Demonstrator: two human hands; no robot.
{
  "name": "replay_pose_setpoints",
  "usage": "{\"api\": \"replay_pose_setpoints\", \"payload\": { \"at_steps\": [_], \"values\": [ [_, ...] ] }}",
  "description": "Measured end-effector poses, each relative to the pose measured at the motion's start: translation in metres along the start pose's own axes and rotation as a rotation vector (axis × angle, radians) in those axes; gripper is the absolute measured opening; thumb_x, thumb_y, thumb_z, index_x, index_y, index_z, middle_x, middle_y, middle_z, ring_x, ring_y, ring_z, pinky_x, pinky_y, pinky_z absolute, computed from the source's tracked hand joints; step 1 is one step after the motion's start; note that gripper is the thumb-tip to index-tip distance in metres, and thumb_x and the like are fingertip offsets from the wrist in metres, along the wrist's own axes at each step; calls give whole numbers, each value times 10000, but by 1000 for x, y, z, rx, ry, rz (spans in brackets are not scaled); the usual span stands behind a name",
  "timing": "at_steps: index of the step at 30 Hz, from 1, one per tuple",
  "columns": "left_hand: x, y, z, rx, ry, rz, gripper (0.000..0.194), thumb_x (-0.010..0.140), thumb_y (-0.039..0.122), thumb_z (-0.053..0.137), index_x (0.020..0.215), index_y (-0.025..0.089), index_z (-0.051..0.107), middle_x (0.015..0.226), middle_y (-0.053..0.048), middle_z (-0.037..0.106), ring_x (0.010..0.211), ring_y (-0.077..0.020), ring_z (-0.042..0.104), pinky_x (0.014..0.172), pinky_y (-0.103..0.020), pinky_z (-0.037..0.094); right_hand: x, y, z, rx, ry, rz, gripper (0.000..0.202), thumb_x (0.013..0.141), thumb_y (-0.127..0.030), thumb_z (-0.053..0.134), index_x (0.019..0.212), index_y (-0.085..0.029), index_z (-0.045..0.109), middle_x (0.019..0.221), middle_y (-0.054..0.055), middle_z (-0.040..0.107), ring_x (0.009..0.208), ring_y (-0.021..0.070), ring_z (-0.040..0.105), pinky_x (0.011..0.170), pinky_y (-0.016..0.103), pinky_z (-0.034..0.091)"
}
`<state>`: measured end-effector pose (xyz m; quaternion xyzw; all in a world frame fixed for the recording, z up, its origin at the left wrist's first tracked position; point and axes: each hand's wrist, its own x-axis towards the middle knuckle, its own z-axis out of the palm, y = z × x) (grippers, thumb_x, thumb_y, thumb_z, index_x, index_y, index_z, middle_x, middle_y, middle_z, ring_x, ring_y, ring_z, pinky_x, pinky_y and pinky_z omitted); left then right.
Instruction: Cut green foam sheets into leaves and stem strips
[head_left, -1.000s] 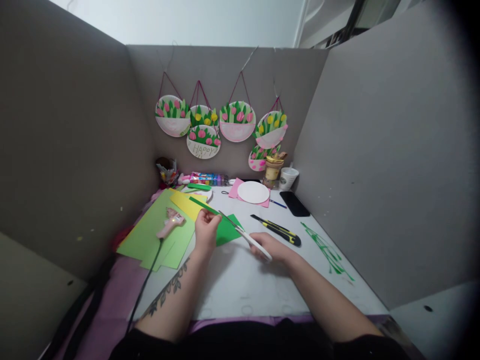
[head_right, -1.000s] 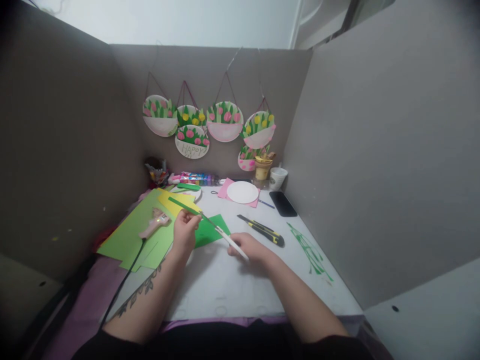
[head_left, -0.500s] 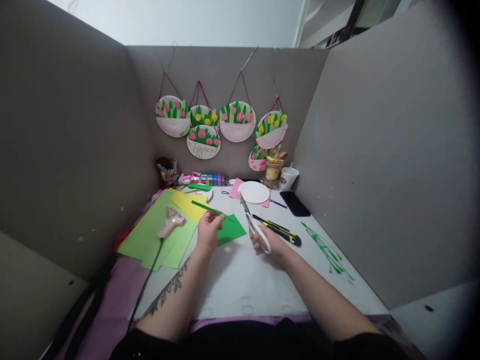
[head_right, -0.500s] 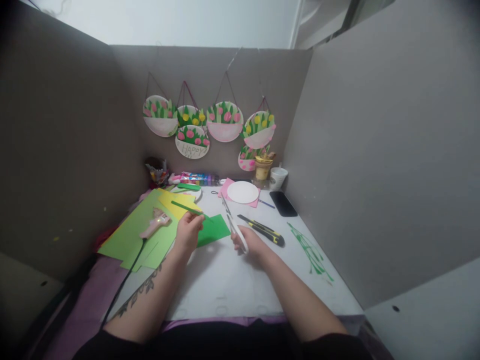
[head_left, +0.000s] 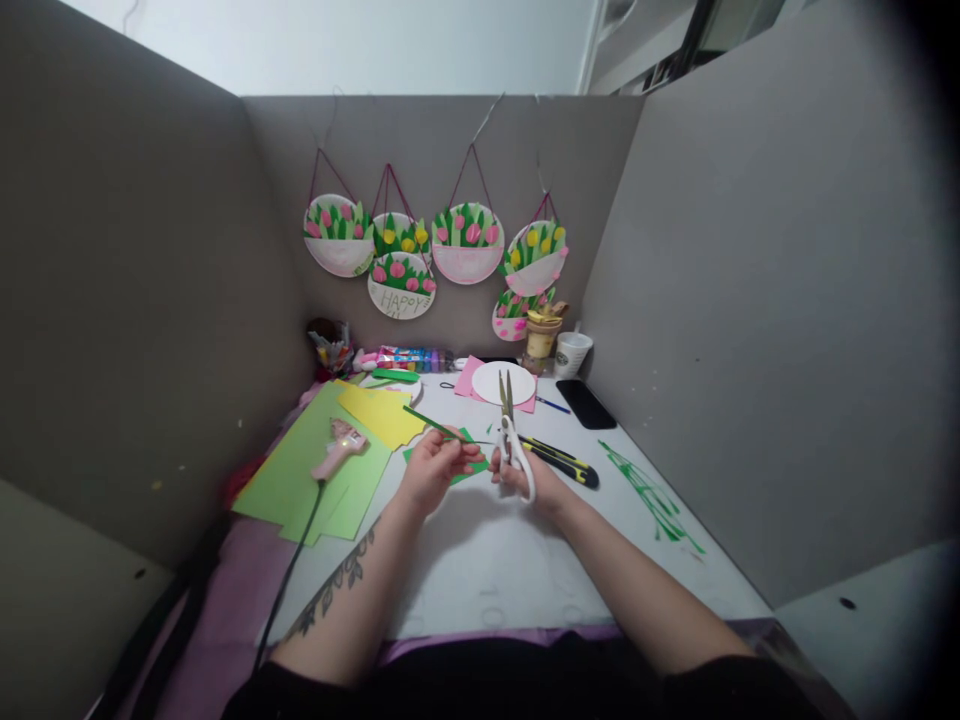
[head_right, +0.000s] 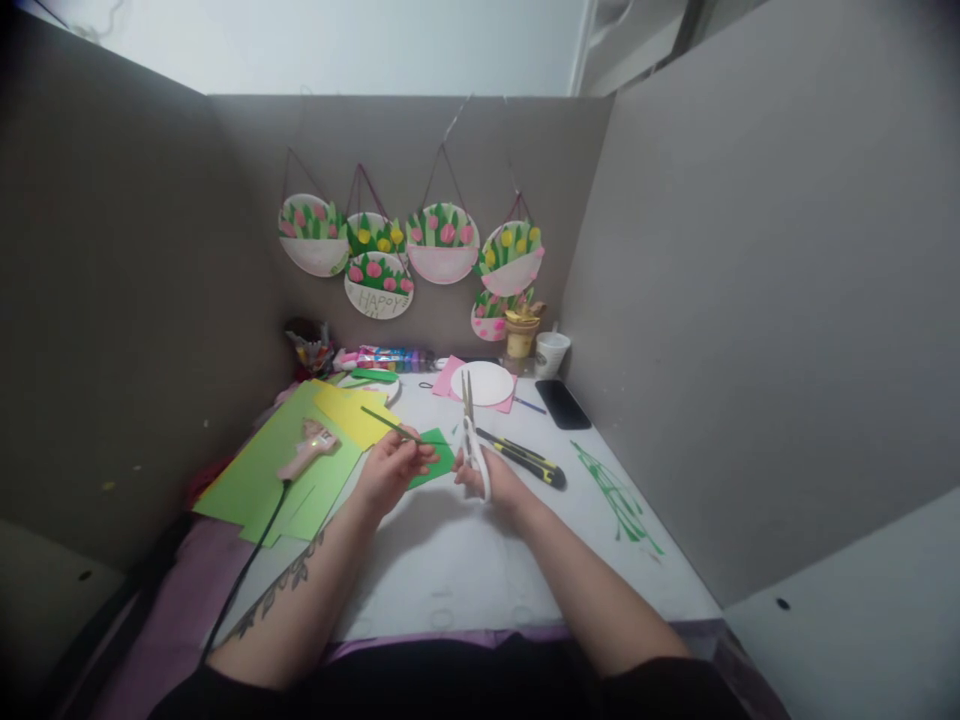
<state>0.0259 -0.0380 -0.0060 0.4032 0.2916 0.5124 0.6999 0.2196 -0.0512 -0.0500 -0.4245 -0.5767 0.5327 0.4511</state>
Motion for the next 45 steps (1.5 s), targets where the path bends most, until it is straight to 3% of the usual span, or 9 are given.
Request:
{"api": "replay_pose_setpoints", "payload": {
  "at_steps": [9, 14, 23, 27, 30, 33, 36, 41, 45],
  "values": [
    [-7, -4, -1, 86, -136, 41, 332, 660, 426, 775, 795, 156, 636, 748, -84, 698, 810, -263, 699, 726, -373, 542, 0, -2, -2, 1, 60, -31, 623, 638, -704, 682, 939, -180, 533, 808, 52, 616, 751, 197, 604, 656, 309, 465],
    [-2, -7, 4, 199, 9, 156, 347, 603, 341, 819, 794, 158, 594, 712, -45, 696, 747, -208, 695, 718, -322, 529, 1, 4, -1, 4, 43, -53, 547, 673, -642, 694, 907, -170, 549, 825, 54, 616, 744, 186, 586, 651, 295, 444],
    [6, -24, 6, 169, 253, 156, 440, 619, 359, 795, 877, 190, 482, 730, -31, 704, 731, -191, 692, 646, -282, 515, -1, 1, 31, -94, 124, -22, 258, 644, -288, 713, 799, -175, 541, 702, -7, 581, 636, 141, 522, 604, 262, 424],
    [10, -26, 1, 158, 314, 189, 460, 629, 368, 788, 930, 196, 485, 701, -14, 684, 751, -183, 685, 664, -274, 506, -3, 0, 34, -190, 171, -5, 206, 641, -237, 670, 780, -187, 526, 674, -17, 572, 609, 135, 515, 580, 254, 423],
    [10, -26, 0, 211, 245, 115, 447, 608, 364, 789, 922, 183, 528, 693, -11, 672, 675, -165, 658, 629, -264, 489, -1, 2, 29, -219, 204, -28, 204, 646, -239, 664, 781, -190, 520, 669, -22, 563, 607, 132, 516, 575, 248, 422],
    [7, -26, 3, 423, 60, 3, 284, 605, 329, 771, 707, 162, 565, 570, 16, 597, 513, -113, 547, 501, -212, 383, 3, 7, 23, -210, 233, -57, 227, 651, -267, 682, 782, -184, 515, 676, -19, 567, 620, 133, 522, 590, 251, 429],
    [3, -26, 5, 604, 12, 6, 251, 637, 288, 724, 556, 168, 519, 491, 41, 505, 457, -87, 443, 442, -200, 275, 6, 11, 19, -232, 239, -66, 241, 657, -292, 692, 778, -181, 516, 680, -18, 569, 625, 132, 523, 594, 253, 429],
    [6, -19, 0, 577, 103, 96, 240, 644, 304, 719, 563, 165, 542, 497, 42, 507, 469, -88, 444, 462, -204, 292, 4, 10, 18, -225, 180, -36, 277, 648, -308, 713, 809, -181, 525, 682, -29, 560, 616, 124, 519, 580, 249, 426],
    [14, -3, -10, 362, 365, 332, 249, 665, 349, 732, 690, 155, 577, 605, 10, 610, 582, -113, 560, 598, -230, 431, -2, 4, 20, -115, 44, 110, 230, 684, -330, 661, 794, -179, 526, 675, -16, 577, 554, 113, 520, 512, 235, 414]
  ]
}}
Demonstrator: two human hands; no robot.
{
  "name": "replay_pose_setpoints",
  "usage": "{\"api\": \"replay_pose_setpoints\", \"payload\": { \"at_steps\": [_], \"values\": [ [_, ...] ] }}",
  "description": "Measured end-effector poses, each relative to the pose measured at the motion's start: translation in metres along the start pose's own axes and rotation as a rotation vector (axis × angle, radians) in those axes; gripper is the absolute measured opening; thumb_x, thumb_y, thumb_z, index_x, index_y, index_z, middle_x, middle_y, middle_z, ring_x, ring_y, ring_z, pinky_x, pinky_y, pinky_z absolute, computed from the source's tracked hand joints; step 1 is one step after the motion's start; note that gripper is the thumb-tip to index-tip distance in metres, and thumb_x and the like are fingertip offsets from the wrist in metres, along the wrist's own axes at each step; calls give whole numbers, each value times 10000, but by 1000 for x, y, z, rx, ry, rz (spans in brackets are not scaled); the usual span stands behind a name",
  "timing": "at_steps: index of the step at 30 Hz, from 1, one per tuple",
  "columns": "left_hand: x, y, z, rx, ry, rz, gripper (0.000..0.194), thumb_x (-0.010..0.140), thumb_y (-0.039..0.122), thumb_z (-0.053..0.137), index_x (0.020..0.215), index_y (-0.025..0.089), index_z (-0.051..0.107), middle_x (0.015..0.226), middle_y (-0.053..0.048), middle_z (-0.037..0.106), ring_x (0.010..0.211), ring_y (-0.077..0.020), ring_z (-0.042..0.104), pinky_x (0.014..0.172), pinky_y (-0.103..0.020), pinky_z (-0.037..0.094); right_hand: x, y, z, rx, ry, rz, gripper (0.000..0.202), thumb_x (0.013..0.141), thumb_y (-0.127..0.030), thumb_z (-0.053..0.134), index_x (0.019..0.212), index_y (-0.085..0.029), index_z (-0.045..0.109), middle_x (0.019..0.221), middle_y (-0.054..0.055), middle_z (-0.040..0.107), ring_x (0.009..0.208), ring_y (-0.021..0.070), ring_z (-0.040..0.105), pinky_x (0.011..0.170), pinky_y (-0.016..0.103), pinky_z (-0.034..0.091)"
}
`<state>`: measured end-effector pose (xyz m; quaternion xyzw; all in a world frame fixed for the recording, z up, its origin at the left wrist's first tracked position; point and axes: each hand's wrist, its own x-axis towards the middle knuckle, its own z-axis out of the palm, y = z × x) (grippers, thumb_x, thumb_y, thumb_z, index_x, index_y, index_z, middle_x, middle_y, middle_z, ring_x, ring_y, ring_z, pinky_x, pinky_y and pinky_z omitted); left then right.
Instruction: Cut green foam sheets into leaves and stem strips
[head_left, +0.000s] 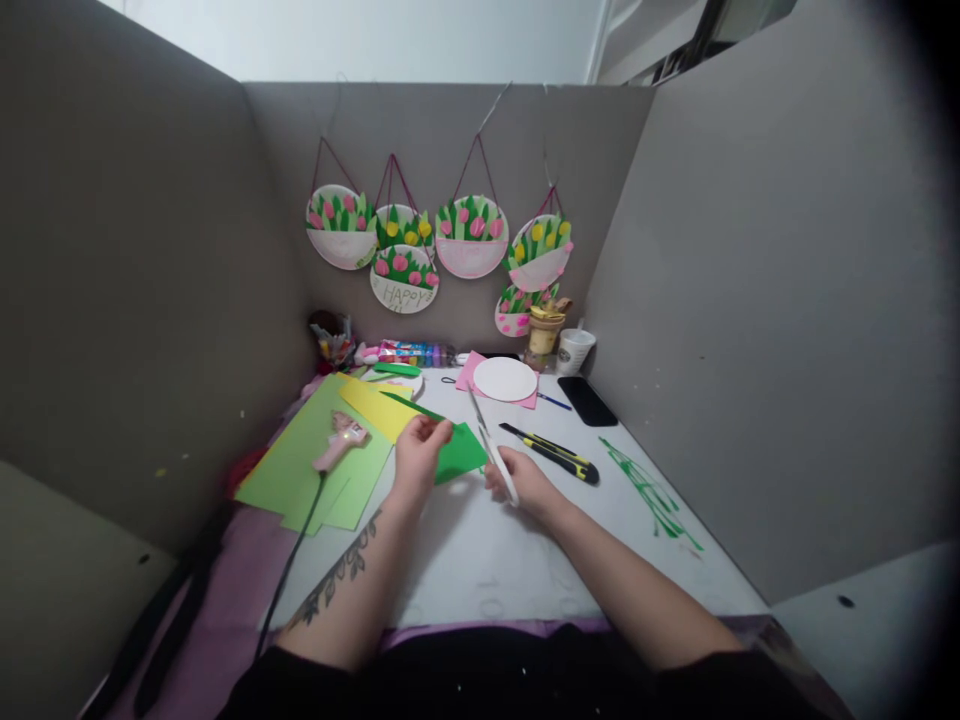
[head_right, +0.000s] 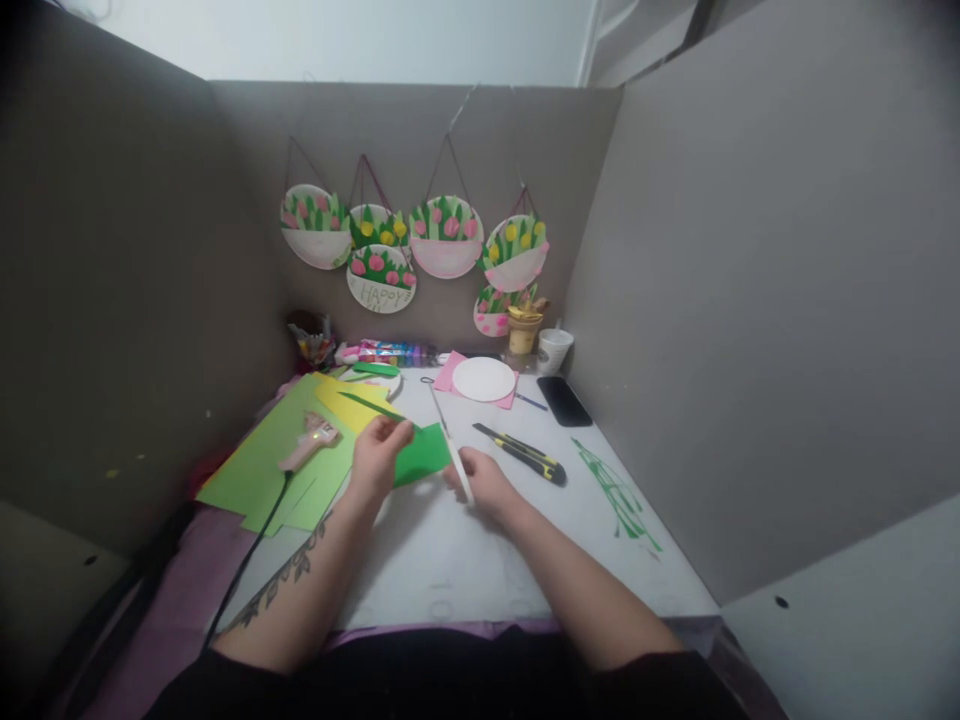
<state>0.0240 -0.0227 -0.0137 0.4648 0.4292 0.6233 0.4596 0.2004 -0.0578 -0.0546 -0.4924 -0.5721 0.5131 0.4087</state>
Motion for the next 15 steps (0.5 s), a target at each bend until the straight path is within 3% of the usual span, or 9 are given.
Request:
{"api": "replay_pose_setpoints", "payload": {
  "at_steps": [2, 5, 15],
  "values": [
    [6, 3, -5, -84, 94, 56, 275, 657, 345, 748, 771, 151, 589, 664, -4, 646, 638, -124, 600, 662, -252, 469, -3, -1, 0, 29, -77, 53, 181, 664, -278, 632, 778, -176, 536, 673, -12, 578, 541, 107, 518, 509, 234, 416],
    [9, 4, -9, -146, 131, 72, 318, 645, 333, 764, 845, 143, 605, 701, -10, 662, 663, -130, 623, 685, -266, 490, -5, 0, 0, 27, -163, 53, 167, 637, -216, 590, 795, -179, 553, 678, -18, 571, 565, 109, 515, 553, 244, 430],
    [1, 3, -3, -69, 176, 39, 297, 640, 319, 762, 793, 144, 578, 622, 16, 622, 605, -131, 620, 638, -253, 487, -2, 2, -2, -286, -262, -142, 184, 724, -273, 587, 886, -187, 576, 814, 13, 619, 733, 155, 553, 649, 257, 439]
  ]
}}
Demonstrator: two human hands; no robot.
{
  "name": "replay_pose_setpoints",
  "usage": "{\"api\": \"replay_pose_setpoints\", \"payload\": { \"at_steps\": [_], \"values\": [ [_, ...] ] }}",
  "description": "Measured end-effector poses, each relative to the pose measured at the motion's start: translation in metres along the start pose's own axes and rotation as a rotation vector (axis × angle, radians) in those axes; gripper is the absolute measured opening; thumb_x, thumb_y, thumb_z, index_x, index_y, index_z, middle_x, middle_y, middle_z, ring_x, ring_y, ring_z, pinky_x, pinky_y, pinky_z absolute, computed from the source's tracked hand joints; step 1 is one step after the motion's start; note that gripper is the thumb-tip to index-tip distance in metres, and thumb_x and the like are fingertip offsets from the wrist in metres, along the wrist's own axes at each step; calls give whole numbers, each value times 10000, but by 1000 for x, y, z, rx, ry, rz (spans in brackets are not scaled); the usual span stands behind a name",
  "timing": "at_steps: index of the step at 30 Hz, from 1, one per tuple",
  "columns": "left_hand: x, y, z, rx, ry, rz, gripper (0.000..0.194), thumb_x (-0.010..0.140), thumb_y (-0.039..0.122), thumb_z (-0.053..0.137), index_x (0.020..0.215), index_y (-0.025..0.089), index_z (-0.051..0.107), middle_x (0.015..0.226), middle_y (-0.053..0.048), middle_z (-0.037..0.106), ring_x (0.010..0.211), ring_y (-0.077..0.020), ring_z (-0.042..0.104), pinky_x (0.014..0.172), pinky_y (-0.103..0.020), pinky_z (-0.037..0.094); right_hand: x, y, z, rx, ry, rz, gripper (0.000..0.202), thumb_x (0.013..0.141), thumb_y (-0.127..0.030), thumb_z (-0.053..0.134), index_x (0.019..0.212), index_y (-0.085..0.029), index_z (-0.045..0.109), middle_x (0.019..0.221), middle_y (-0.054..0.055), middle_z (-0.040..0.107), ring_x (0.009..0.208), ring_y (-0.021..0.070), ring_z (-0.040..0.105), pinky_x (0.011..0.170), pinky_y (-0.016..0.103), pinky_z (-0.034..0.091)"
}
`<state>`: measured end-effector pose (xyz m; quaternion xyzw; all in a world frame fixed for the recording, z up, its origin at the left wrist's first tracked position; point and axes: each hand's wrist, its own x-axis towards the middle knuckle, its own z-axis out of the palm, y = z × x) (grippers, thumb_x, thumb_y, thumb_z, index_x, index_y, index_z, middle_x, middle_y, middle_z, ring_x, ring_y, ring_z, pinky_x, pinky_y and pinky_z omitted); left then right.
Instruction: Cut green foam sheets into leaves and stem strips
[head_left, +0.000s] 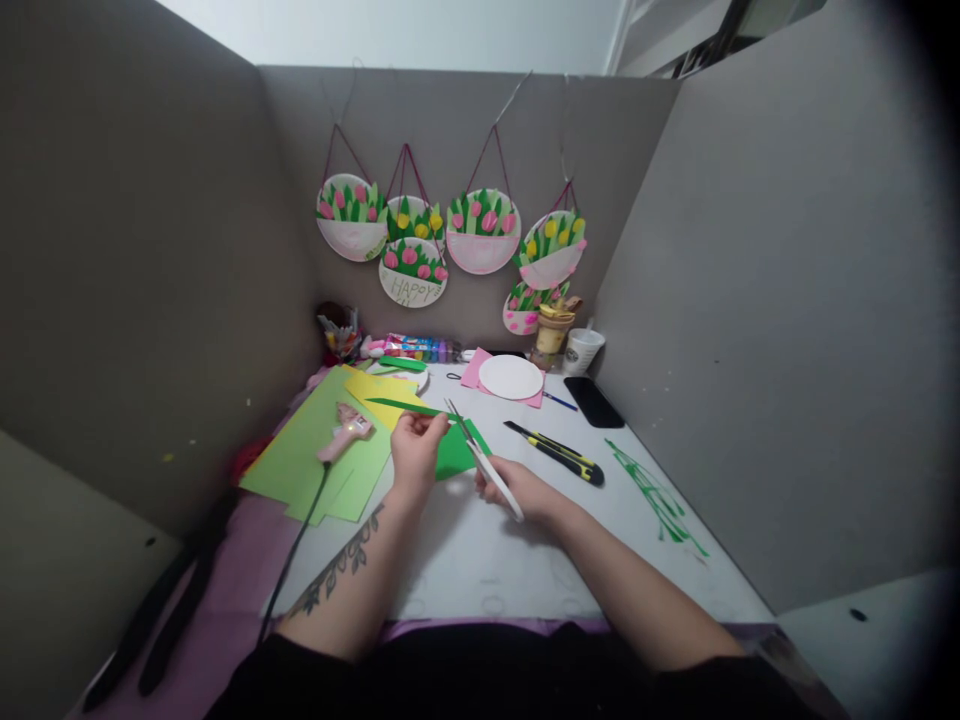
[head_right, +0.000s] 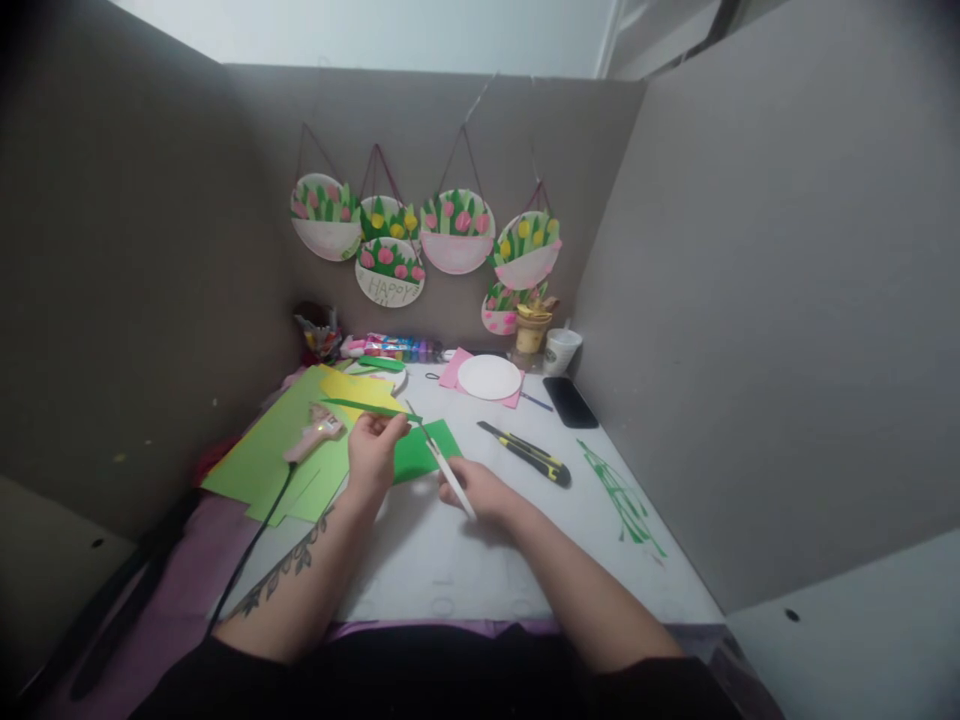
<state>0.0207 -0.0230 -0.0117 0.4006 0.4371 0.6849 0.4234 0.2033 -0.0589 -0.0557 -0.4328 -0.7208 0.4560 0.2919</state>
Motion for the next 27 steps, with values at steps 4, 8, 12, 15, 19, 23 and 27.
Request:
{"api": "replay_pose_setpoints", "payload": {
  "at_steps": [4, 8, 12, 15, 19, 23, 27],
  "values": [
    [-2, 1, 0, 48, -11, 13, 289, 649, 327, 756, 778, 146, 572, 612, 17, 614, 590, -128, 612, 610, -240, 469, 0, 3, 0, 14, 8, -17, 212, 753, -306, 591, 923, -179, 580, 835, 26, 631, 743, 161, 563, 658, 262, 446],
    [-3, 1, -1, 81, -11, 12, 296, 644, 338, 756, 772, 147, 569, 619, 15, 618, 583, -127, 606, 599, -238, 462, 2, 9, 1, 39, 24, 5, 224, 749, -298, 594, 937, -176, 580, 840, 24, 628, 737, 156, 561, 646, 258, 447],
    [-3, 1, -1, 74, -21, 11, 300, 655, 350, 745, 787, 146, 569, 629, 15, 623, 596, -133, 616, 619, -249, 476, 3, 11, 1, 41, 3, 6, 217, 742, -277, 590, 932, -172, 578, 825, 20, 623, 714, 146, 552, 640, 255, 444],
    [-4, 4, 0, 82, -11, 7, 292, 656, 345, 743, 774, 147, 565, 615, 19, 613, 594, -132, 615, 617, -247, 476, 3, 11, 2, 50, 0, 20, 219, 739, -269, 589, 938, -177, 579, 823, 18, 623, 709, 143, 550, 640, 254, 443],
    [-5, 5, 0, 98, -15, -3, 281, 655, 335, 744, 772, 146, 571, 621, 14, 618, 603, -135, 620, 611, -242, 473, 3, 10, 2, 75, 10, 45, 216, 721, -252, 585, 925, -180, 580, 809, 16, 617, 700, 142, 546, 625, 251, 438],
    [-5, 5, 1, 97, -24, -5, 272, 655, 328, 744, 770, 147, 576, 623, 11, 625, 610, -140, 626, 611, -243, 475, 3, 9, 2, 102, 0, 58, 200, 705, -235, 575, 898, -182, 569, 767, 4, 600, 667, 133, 529, 613, 249, 435],
    [-6, 7, 2, 107, -9, -13, 262, 647, 316, 745, 757, 144, 582, 609, 8, 625, 598, -143, 625, 599, -243, 471, 3, 6, 2, 115, -5, 71, 203, 694, -226, 580, 891, -179, 564, 760, 1, 599, 659, 131, 526, 617, 253, 437]
  ]
}}
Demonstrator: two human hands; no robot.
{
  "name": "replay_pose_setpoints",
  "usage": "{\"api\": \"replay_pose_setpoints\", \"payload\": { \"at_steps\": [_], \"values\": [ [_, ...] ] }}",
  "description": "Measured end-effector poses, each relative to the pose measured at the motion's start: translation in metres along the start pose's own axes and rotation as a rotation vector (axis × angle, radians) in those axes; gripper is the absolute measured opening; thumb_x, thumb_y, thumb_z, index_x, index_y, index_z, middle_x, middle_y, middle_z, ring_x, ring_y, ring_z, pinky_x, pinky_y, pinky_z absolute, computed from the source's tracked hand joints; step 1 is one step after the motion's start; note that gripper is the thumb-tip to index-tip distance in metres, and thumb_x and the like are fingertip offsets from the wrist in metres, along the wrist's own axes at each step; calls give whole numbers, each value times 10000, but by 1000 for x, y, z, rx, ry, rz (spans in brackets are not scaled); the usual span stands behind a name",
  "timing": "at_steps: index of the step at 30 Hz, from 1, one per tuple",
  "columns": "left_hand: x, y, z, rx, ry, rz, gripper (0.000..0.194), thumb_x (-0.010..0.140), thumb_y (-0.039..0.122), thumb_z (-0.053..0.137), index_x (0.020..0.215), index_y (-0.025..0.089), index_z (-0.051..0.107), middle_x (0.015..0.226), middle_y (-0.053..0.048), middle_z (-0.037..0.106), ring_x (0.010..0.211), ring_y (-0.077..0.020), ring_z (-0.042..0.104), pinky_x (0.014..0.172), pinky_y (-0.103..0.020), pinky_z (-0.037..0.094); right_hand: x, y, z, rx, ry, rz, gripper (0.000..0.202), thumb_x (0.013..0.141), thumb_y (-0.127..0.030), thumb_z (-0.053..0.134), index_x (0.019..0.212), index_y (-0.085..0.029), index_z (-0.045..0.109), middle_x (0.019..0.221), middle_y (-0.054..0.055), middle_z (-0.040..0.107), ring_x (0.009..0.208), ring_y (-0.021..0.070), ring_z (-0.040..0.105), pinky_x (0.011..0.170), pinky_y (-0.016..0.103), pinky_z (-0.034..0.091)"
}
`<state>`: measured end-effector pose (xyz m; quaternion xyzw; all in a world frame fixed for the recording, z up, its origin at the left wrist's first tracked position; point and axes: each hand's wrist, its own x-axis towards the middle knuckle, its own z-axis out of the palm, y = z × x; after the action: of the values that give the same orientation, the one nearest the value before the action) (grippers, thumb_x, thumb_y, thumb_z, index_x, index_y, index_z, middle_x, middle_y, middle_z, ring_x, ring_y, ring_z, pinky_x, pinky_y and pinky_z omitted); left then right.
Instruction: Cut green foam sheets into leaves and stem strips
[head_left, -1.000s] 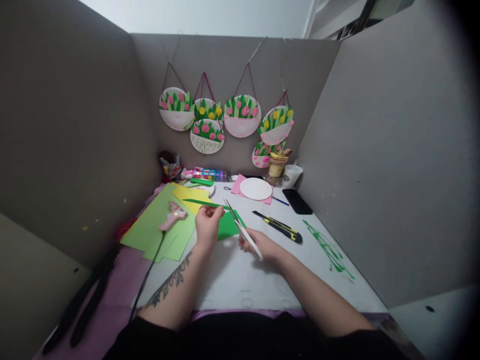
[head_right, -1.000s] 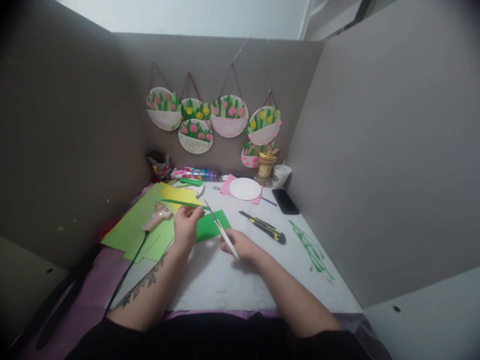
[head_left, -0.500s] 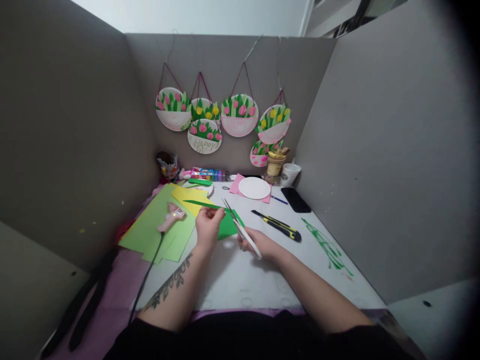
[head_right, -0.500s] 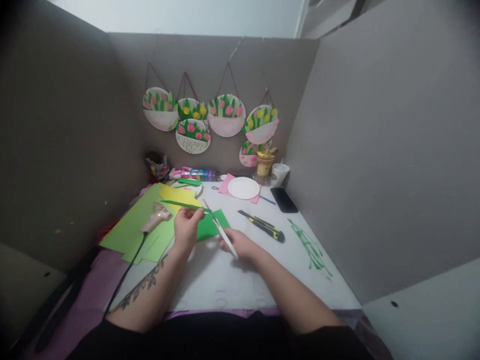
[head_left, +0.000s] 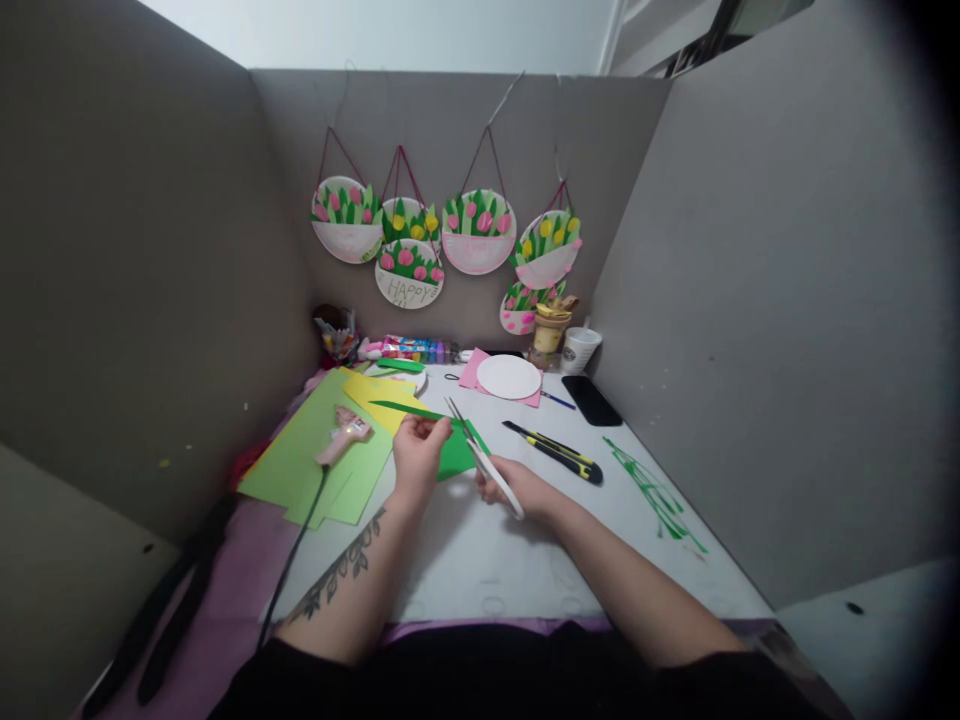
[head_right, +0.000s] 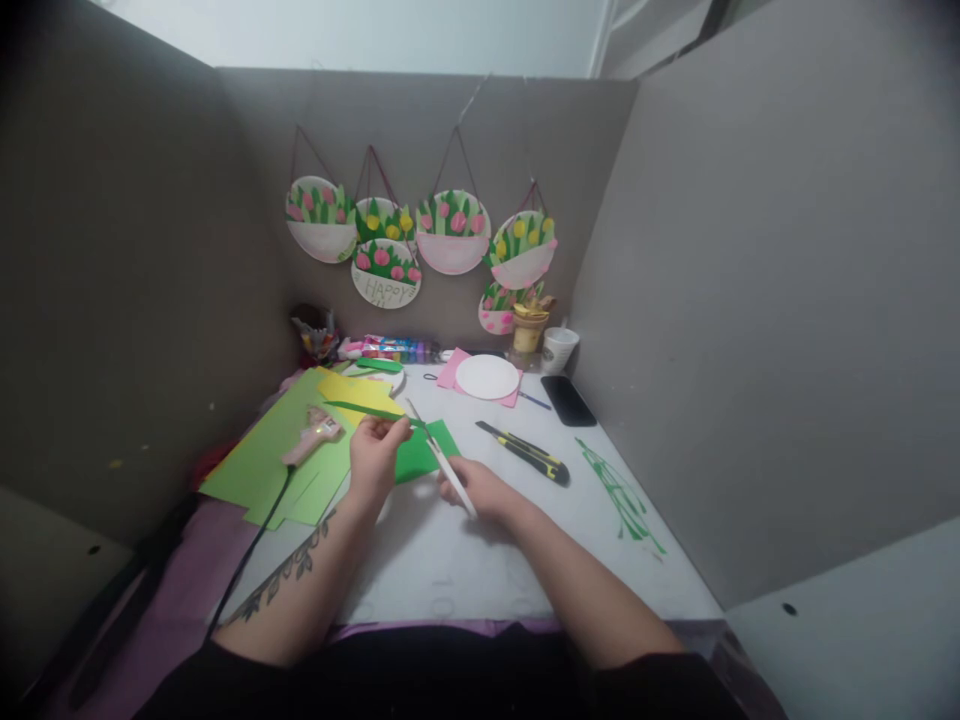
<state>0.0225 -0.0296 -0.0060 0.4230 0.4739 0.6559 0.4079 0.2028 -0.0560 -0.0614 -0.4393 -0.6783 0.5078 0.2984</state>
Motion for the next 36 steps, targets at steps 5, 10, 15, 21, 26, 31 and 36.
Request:
{"api": "replay_pose_setpoints", "payload": {
  "at_steps": [5, 10, 15, 21, 26, 31, 36],
  "values": [
    [0, 0, 0, -3, 7, 5, 271, 643, 327, 749, 748, 148, 573, 600, 10, 623, 584, -138, 619, 587, -238, 464, -1, -3, 1, -3, 11, 12, 199, 694, -224, 576, 887, -178, 562, 752, -3, 593, 652, 126, 522, 622, 251, 436],
    [1, -4, -1, -1, -19, 14, 269, 650, 326, 745, 742, 149, 565, 589, 24, 603, 569, -123, 601, 576, -228, 458, 0, -3, 2, 1, 16, 13, 209, 670, -215, 566, 876, -175, 559, 746, -2, 589, 647, 126, 514, 607, 248, 425],
    [1, -4, -1, -14, -28, 14, 264, 652, 321, 741, 751, 150, 567, 602, 25, 605, 568, -116, 593, 583, -226, 461, -1, -5, 1, 33, 6, 17, 205, 663, -209, 568, 864, -175, 546, 694, -18, 559, 616, 116, 491, 584, 237, 405],
    [2, -1, 0, -22, -28, 22, 256, 653, 303, 740, 741, 156, 549, 576, 33, 588, 569, -120, 599, 587, -229, 465, -5, -8, -2, 65, -32, 6, 167, 699, -266, 588, 824, -184, 513, 658, -31, 508, 578, 108, 455, 531, 224, 372],
    [3, -3, 0, -50, -32, 29, 272, 645, 304, 743, 747, 165, 533, 569, 46, 580, 565, -117, 601, 589, -227, 465, -6, -7, -3, 108, -58, 42, 200, 716, -319, 618, 793, -184, 493, 666, -29, 487, 559, 97, 438, 514, 219, 373],
    [4, -4, -1, -48, -54, 16, 289, 648, 326, 745, 749, 165, 528, 567, 47, 578, 565, -120, 606, 592, -231, 467, -8, -11, -4, 130, -42, 8, 287, 728, -419, 631, 790, -180, 484, 680, -26, 471, 545, 88, 420, 506, 219, 381],
    [5, -5, -2, -65, -75, 0, 312, 642, 350, 754, 756, 165, 530, 575, 46, 585, 566, -121, 608, 613, -244, 480, -10, -19, -6, 102, -36, 54, 343, 688, -464, 663, 766, -182, 485, 641, -29, 466, 530, 90, 423, 479, 212, 365]
  ]
}}
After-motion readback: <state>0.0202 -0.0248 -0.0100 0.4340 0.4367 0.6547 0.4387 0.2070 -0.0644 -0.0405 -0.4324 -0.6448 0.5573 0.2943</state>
